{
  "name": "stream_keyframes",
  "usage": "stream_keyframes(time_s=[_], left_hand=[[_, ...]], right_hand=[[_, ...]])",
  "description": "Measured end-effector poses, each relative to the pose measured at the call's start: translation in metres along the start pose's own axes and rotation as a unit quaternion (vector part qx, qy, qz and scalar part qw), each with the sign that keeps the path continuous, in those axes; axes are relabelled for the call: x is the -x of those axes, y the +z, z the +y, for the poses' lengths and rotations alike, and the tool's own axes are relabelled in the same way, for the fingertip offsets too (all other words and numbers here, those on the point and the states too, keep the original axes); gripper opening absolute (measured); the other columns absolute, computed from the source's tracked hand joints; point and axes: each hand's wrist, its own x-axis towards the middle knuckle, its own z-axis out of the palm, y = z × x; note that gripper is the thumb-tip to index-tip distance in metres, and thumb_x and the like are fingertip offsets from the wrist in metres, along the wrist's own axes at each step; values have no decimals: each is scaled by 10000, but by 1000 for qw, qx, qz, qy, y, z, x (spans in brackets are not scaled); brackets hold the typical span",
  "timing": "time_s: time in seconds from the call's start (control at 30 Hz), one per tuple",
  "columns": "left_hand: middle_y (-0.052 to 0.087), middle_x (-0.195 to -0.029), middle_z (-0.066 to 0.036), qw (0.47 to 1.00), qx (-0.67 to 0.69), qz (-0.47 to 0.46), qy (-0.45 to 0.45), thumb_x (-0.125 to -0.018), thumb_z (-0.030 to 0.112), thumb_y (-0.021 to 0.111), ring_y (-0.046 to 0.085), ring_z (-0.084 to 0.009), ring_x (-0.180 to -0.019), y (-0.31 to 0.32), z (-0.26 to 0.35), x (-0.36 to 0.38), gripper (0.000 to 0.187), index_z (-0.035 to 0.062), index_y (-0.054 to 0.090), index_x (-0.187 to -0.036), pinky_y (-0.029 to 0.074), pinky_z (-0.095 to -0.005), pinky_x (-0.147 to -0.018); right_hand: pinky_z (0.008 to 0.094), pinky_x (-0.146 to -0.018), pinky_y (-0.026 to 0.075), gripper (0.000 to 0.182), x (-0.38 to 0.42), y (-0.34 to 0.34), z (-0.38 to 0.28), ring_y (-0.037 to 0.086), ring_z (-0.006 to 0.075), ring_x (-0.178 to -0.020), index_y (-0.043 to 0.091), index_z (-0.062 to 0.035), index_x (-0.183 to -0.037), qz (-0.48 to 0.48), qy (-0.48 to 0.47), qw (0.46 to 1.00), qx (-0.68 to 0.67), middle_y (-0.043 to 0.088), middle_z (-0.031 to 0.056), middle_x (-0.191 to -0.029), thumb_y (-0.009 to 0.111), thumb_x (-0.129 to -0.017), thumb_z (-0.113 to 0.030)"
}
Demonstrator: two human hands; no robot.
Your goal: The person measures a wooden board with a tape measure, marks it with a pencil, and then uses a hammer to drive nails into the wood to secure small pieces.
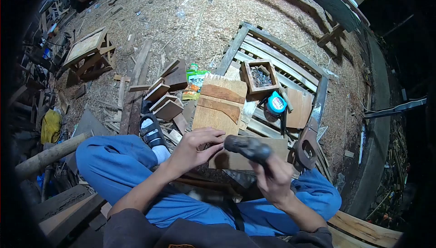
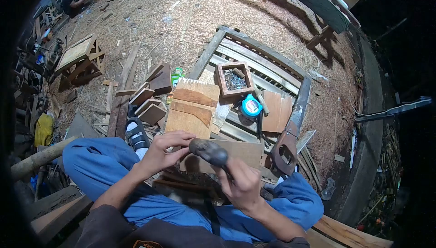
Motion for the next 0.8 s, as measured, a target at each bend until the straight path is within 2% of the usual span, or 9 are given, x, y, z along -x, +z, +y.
stream_keyframes(time_s=[0.03,0.13,0.23,0.37,0.47,0.57,0.67,0.77,0.8], left_hand=[[774,-1227,-156,1000,-7,-2,0,-824,-23,810,738,-339,-1152,-1,1,1,251,-16,777,-1073,573,-415,-1003],[774,-1220,-159,1000,-1,1,-2,-814,-37,809,743,-340,-1140,-1,0,-2,252,-22,772,-1063,581,-410,-991],[782,-1181,-163,1000,9,10,-7,-865,44,819,742,-333,-1123,2,1,-1,224,-23,777,-1075,578,-418,-994],[783,-1157,-172,1000,18,12,-19,-861,30,816,748,-330,-1102,5,3,0,217,-34,777,-1065,587,-406,-969],[783,-1146,-177,1000,11,14,-18,-852,24,819,752,-330,-1085,3,4,-3,210,-30,781,-1051,594,-402,-950],[783,-1138,-181,1000,10,12,-14,-842,19,820,757,-329,-1054,2,5,-4,202,-31,780,-1034,597,-404,-932],[787,-1168,-161,1000,0,4,-12,-845,-8,814,757,-334,-1094,3,6,-4,190,-24,769,-1029,596,-399,-945],[787,-1168,-162,1000,-9,10,-10,-843,-4,815,757,-333,-1093,3,4,-4,187,-28,768,-1022,594,-400,-945],[787,-1168,-162,1000,-10,11,-15,-841,-2,817,757,-333,-1094,4,4,-3,186,-30,767,-1018,593,-399,-947]], right_hand=[[404,-608,545,243,-1,4,0,708,323,-679,724,9,-1112,-32,28,999,9,712,168,-856,781,-878,-14],[408,-605,536,241,1,4,-2,695,331,-669,723,7,-1124,-15,48,998,-39,713,172,-857,782,-893,-24],[404,-601,530,224,-2,0,-5,695,329,-672,719,3,-1137,57,17,997,-44,715,178,-867,768,-924,-44],[397,-575,513,191,0,3,3,685,315,-656,721,7,-1104,10,48,999,-18,699,174,-833,772,-928,-49],[388,-557,505,192,0,-1,3,678,298,-629,723,11,-1085,32,12,999,-7,689,164,-798,786,-920,-64],[390,-538,497,222,1,-1,4,655,317,-595,715,37,-1085,115,-64,991,11,676,155,-792,792,-893,-43],[407,-604,542,372,8,10,13,706,338,-694,711,33,-1208,-21,2,999,37,709,171,-869,784,-846,-12],[422,-613,541,406,5,9,9,694,340,-688,712,30,-1236,21,-31,999,22,690,166,-844,785,-839,-11],[424,-612,541,369,4,7,6,685,346,-675,717,27,-1195,44,-33,998,27,683,163,-831,784,-833,-3]])
